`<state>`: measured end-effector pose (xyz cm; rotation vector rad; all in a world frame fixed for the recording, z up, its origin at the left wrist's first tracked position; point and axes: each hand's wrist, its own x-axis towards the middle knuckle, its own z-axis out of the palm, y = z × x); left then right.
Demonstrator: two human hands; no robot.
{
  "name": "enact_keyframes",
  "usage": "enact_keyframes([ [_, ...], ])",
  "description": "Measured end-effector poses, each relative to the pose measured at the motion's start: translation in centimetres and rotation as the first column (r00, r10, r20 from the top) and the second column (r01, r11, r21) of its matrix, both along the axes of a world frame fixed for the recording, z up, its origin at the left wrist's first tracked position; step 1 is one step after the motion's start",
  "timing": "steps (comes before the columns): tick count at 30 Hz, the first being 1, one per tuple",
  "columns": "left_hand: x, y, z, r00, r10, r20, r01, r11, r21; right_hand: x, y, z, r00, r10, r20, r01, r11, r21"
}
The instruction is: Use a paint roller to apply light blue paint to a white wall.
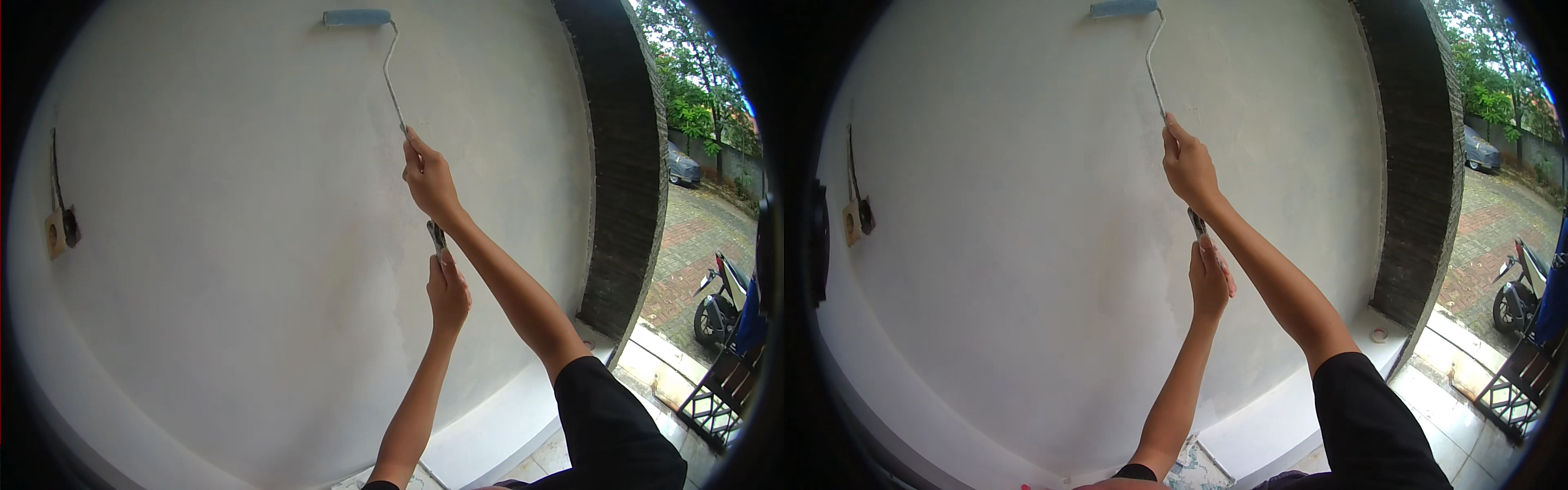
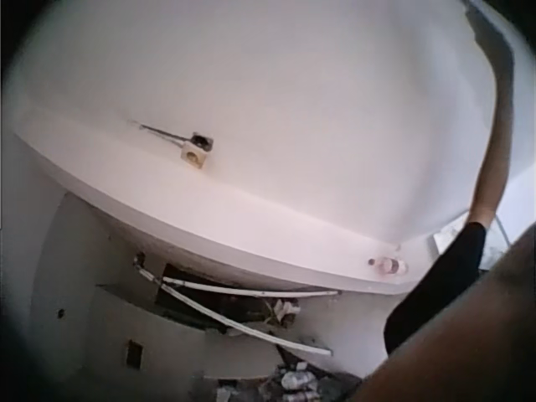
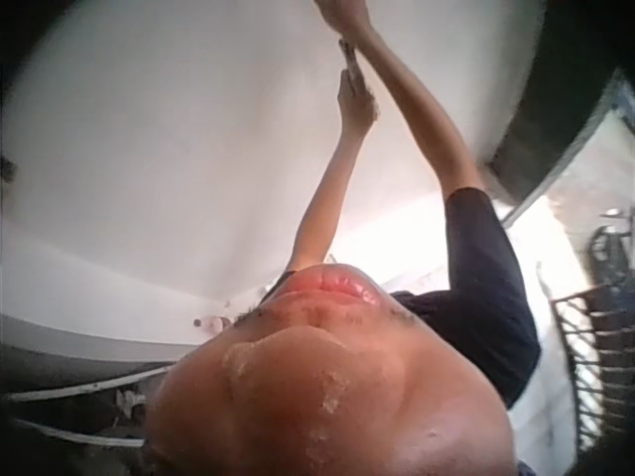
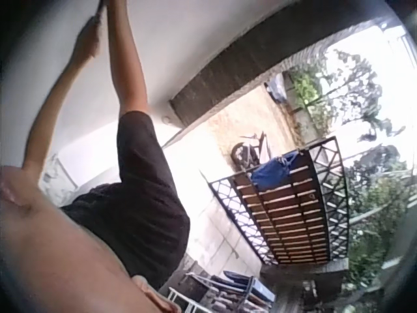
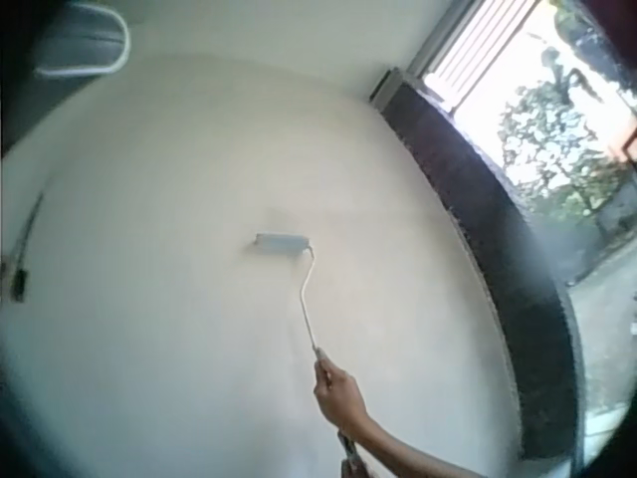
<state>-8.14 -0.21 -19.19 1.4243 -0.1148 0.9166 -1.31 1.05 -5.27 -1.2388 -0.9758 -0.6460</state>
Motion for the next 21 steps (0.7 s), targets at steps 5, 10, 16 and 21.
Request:
enact_keyframes([
  [5, -1.2, -2.9, -3.4, 0.997, -0.05, -0.063, 0.044, 0.994, -0.1, -0.1, -2.1, -3.9, 0.999, 0.021, -0.03, -0.023, 0.996, -0.08],
  [10, -0.6, -0.7, 0.8, 0.999, -0.012, -0.04, 0.01, 0.999, -0.046, -0.5, -1.0, 0.9, 0.965, -0.254, 0.066, 0.26, 0.961, -0.099],
  [16, -1.8, -1.9, -7.4, 0.978, 0.148, -0.144, -0.153, 0.988, -0.02, -0.6, -1.0, -7.8, 0.99, -0.125, 0.061, 0.132, 0.982, -0.132],
  [21, -4.1, -2.5, 3.4, 0.989, 0.062, -0.134, -0.072, 0.995, -0.072, -1.8, -2.2, 2.8, 0.963, -0.229, 0.144, 0.243, 0.966, -0.087],
])
